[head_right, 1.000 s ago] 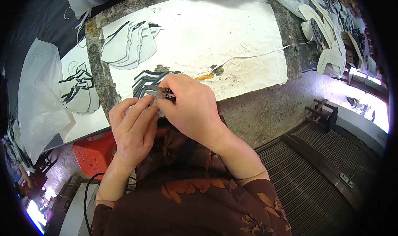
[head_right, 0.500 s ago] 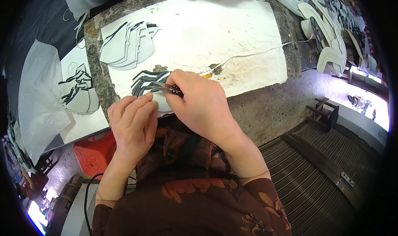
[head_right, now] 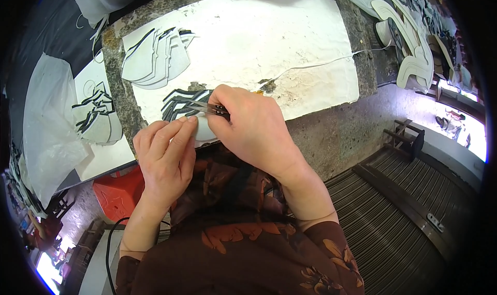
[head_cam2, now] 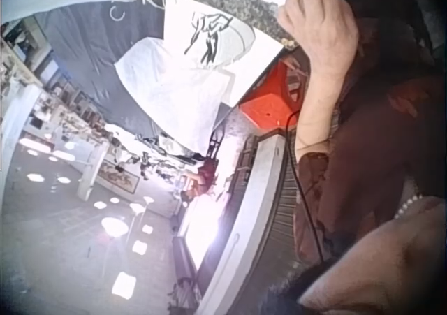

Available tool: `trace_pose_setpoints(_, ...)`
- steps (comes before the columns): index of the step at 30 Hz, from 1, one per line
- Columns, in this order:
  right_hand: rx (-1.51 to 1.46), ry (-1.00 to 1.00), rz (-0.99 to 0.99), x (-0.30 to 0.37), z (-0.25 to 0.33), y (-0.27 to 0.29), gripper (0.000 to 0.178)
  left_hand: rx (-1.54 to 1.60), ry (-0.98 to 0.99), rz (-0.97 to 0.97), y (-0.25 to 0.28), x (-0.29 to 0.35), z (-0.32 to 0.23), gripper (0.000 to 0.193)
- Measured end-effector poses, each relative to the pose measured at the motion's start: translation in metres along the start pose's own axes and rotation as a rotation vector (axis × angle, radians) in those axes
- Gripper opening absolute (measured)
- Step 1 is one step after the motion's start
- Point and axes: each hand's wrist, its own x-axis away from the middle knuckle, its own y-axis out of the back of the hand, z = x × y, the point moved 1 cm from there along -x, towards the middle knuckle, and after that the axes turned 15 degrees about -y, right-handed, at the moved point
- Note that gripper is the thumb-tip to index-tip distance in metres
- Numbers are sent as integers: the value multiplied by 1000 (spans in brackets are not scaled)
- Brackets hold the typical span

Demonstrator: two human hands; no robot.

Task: Manual trimming and alignment of shoe upper components at a workbench.

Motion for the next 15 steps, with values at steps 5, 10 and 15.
trace_pose_setpoints(5,-5,-12,0,-1,-2,4,11,-14,-10,10,-2,0,0,47)
trace_pose_setpoints(10,15,13,-12,-4,-5,4,12,-38,-6,40,-2,1,-1,50)
trace_pose_setpoints(15,13,13,-12,-7,-5,7,14,-42,-9,55,-1,-1,-2,51)
